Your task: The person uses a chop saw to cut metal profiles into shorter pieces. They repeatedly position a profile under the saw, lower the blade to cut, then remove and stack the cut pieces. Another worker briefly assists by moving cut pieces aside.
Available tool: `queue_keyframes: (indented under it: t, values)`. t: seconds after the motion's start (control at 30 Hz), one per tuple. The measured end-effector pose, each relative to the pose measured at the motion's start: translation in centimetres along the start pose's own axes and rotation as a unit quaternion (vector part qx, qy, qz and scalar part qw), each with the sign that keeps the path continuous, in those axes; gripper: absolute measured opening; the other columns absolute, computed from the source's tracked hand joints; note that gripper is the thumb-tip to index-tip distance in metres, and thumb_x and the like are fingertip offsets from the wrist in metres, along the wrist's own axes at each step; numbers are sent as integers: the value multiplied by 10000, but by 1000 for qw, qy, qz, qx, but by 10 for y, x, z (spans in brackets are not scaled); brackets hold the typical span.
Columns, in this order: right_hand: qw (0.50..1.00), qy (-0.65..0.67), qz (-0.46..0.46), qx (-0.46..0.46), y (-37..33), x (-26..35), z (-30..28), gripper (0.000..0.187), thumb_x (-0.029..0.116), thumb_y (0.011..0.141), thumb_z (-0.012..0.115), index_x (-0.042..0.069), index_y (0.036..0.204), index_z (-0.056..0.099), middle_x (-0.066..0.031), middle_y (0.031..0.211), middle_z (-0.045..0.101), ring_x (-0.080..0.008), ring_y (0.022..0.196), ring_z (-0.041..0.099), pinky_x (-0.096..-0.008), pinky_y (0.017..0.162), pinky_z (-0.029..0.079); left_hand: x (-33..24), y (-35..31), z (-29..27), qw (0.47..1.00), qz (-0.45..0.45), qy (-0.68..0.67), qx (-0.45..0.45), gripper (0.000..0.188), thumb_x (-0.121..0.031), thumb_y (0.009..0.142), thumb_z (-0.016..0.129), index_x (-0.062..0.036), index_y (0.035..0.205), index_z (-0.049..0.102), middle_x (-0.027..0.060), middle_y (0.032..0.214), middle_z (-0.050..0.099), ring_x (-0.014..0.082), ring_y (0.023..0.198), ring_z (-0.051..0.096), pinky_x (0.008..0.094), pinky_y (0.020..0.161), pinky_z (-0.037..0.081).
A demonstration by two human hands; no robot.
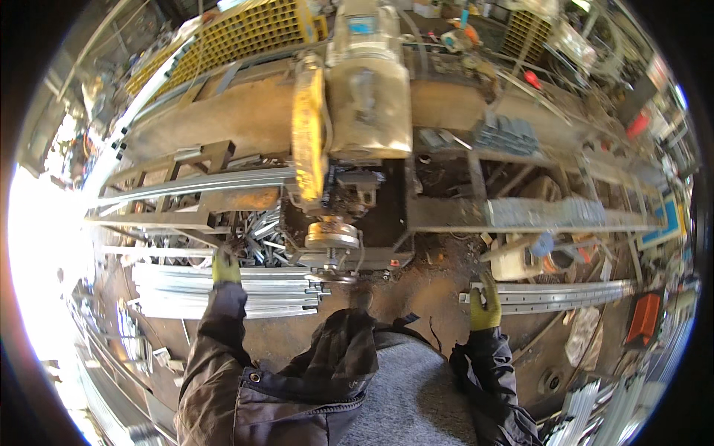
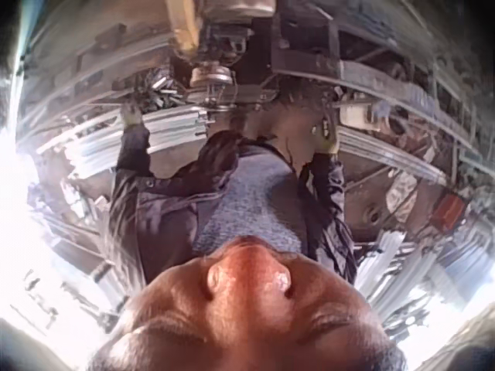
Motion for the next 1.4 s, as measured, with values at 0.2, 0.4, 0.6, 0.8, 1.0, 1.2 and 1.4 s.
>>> queue_keyframes:
  t: [0.2, 0.4, 0.6, 0.8, 1.0, 1.2, 1.4]
  values:
    - [981, -129, -103, 99, 107, 34, 131, 656, 174, 1075, 802, -19, 1682, 643, -353, 1729, 619, -561, 1587, 608, -589, 1304, 538, -50, 208, 79, 942, -3, 263, 208, 797, -223, 1122, 736, -106, 1843, 419, 257, 1913, 420, 510, 1535, 679, 553, 1240, 627]
    - [944, -272, -16, 184, 153, -6, 183, 891, 208, 1004, 822, -10, 1802, 491, -354, 1840, 490, -541, 1705, 483, -575, 1402, 427, -93, 295, 142, 839, 13, 417, 349, 739, -284, 1147, 701, -125, 1823, 451, 244, 1858, 489, 502, 1449, 746, 559, 1170, 662]
    - [943, -263, -52, 196, 148, -12, 187, 998, 225, 957, 846, -17, 1834, 436, -342, 1895, 412, -545, 1775, 360, -588, 1454, 343, -63, 322, 196, 797, 108, 453, 386, 717, -336, 1160, 685, -147, 1816, 467, 262, 1759, 603, 498, 1409, 772, 572, 1125, 674]
    - [943, -268, -18, 197, 145, -17, 185, 1001, 216, 965, 849, -3, 1846, 428, -335, 1918, 377, -562, 1786, 333, -584, 1453, 349, -132, 271, 243, 805, 210, 355, 426, 709, -339, 1131, 723, -163, 1784, 510, 306, 1559, 750, 507, 1347, 802, 591, 1073, 682]
    - [947, -273, -17, 171, 145, -11, 189, 966, 235, 969, 849, -7, 1822, 465, -324, 1916, 388, -558, 1790, 330, -578, 1445, 368, -115, 279, 245, 828, 168, 204, 494, 1006, -355, 905, 964, -102, 1767, 510, 333, 1493, 778, 542, 1316, 798, 610, 1119, 657]
    - [945, -272, 28, 181, 144, -17, 189, 989, 266, 971, 848, 17, 1842, 449, -308, 1929, 377, -558, 1793, 321, -587, 1446, 367, -73, 308, 235, 812, 225, 351, 408, 980, -334, 853, 1035, -78, 1695, 602, 346, 1597, 706, 529, 1393, 767, 591, 1170, 644]
    - [945, -277, 10, 176, 148, -9, 187, 976, 286, 973, 852, 16, 1829, 470, -314, 1917, 395, -548, 1788, 341, -584, 1446, 374, -146, 247, 244, 913, 288, -19, 288, 992, -87, 884, 953, -81, 1786, 540, 303, 1668, 674, 385, 1299, 824, 496, 1075, 675]
Point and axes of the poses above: each hand's wrist, its own y-axis towards the middle knuckle, its own z-axis out of the palm, x = y × z, the point moved 8 cm from there along y, towards the middle knuckle
